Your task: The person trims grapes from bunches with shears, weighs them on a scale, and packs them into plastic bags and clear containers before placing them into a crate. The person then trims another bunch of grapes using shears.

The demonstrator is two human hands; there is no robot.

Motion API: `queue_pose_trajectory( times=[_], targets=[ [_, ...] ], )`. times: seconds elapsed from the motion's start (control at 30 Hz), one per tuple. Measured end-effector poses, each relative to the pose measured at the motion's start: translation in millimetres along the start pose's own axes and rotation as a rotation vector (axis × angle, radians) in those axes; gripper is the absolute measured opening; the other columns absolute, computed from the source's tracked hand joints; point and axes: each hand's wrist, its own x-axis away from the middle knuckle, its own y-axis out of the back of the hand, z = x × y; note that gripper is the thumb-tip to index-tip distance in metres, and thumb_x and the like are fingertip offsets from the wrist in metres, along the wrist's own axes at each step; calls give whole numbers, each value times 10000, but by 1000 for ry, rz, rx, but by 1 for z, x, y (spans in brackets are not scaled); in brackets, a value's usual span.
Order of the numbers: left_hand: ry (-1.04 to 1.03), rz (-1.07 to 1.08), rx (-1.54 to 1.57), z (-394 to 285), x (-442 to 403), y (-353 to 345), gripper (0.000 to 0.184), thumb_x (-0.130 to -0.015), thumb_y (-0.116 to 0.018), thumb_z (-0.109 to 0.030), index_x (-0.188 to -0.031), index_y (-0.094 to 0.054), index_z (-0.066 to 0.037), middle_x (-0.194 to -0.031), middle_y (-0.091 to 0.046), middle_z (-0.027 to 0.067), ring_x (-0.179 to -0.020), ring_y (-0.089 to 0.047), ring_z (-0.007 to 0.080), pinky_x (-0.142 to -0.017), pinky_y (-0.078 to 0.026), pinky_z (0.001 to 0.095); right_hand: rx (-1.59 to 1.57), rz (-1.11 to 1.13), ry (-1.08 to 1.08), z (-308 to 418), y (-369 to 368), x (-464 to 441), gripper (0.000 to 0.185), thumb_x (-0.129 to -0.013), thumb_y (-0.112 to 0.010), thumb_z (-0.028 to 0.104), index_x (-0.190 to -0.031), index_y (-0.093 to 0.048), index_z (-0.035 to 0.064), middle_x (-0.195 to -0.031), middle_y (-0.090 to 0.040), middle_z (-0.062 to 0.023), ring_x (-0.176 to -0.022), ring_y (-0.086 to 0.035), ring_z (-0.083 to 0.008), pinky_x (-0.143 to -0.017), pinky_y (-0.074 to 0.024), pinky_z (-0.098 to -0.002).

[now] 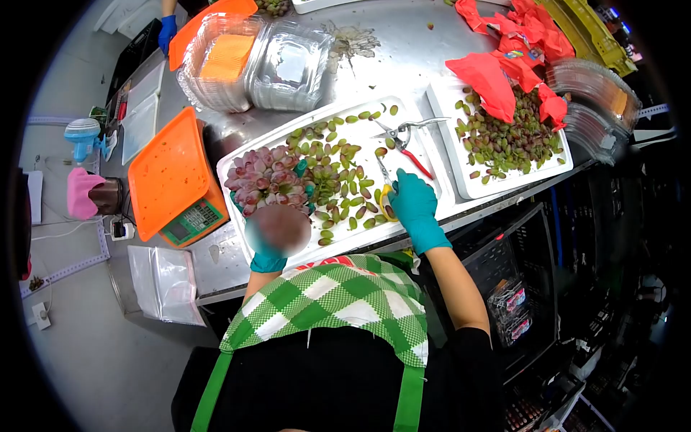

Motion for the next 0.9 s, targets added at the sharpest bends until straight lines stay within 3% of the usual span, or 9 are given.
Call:
queue_pose_trajectory(
  times=[0.1, 0.13, 0.23, 0.37, 0.5, 0.57, 0.67, 0.8, 0.9],
  targets=[
    [70, -14, 101, 1, -1, 0, 665, -818, -327, -588, -1287, -283, -119, -1280, -357, 88, -1159, -380, 253, -969, -321, 404, 117, 39, -59, 12, 5, 2, 487, -658, -676, 288, -1072, -499, 101, -834, -543, -123, -746, -566, -258, -608, -465, -362],
    [120, -40, 170, 0, 5, -6, 667, -816, -331, -589, -1287, -283, -119, -1280, -357, 90, -1160, -380, 253, -970, -320, 405, 208, 85, -56, 17, 10, 0, 436, -628, -693, 296, -978, -537, 88, -829, -547, -134, -740, -577, -262, -603, -471, -356],
    [120, 156, 155, 15, 1, 51, 359, -880, -325, -263, -1120, -433, -19, -1093, -482, 146, -1007, -485, 286, -858, -416, 414, 252, 175, -119, 20, 2, -8, 370, -610, -696, 304, -884, -572, 89, -826, -547, -116, -700, -589, -266, -596, -477, -351],
    [81, 259, 55, 15, 2, 57, 343, -884, -326, -202, -1141, -422, 3, -1083, -495, 161, -987, -503, 285, -849, -431, 408, 165, 288, -19, -3, 7, -8, 257, -699, -598, 327, -858, -596, 126, -742, -606, -107, -694, -605, -256, -615, -471, -342],
    [15, 203, -54, 13, 1, 59, 317, -877, -352, -166, -1126, -432, 13, -1056, -515, 154, -961, -520, 269, -834, -446, 383, -671, 223, 38, -13, 45, 1, 328, -742, -599, 224, -1050, -558, 119, -812, -607, -117, -742, -595, -254, -654, -466, -367],
    [22, 185, -60, 12, 0, 57, 330, -878, -355, -182, -1138, -424, 9, -1061, -514, 149, -955, -524, 267, -829, -450, 375, -809, 176, 162, 16, 99, 9, 426, -730, -630, 195, -1136, -514, 142, -861, -589, -93, -734, -584, -217, -641, -465, -335],
    [40, 167, -71, 8, -3, 42, 358, -881, -349, -217, -1159, -408, 0, -1077, -505, 143, -959, -521, 269, -831, -447, 374, -290, 188, 454, 65, 182, 20, 449, -721, -633, 174, -1148, -498, 150, -813, -564, -57, -683, -569, -197, -593, -458, -301],
    [61, 140, -64, 6, -1, 19, 373, -878, -348, -236, -1166, -401, -5, -1087, -497, 142, -969, -514, 269, -837, -442, 376, 117, -30, 827, 85, 194, 17, 430, -697, -619, 145, -1110, -498, 141, -696, -506, -25, -624, -544, -188, -496, -424, -301],
    [69, 125, -69, 4, 2, 8, 385, -875, -347, -250, -1171, -395, -9, -1095, -491, 141, -976, -509, 270, -842, -438, 377, 204, -37, 886, 98, 194, 12, 390, -693, -604, 165, -1064, -512, 87, -682, -508, -30, -636, -543, -184, -502, -422, -317]
  ],
)
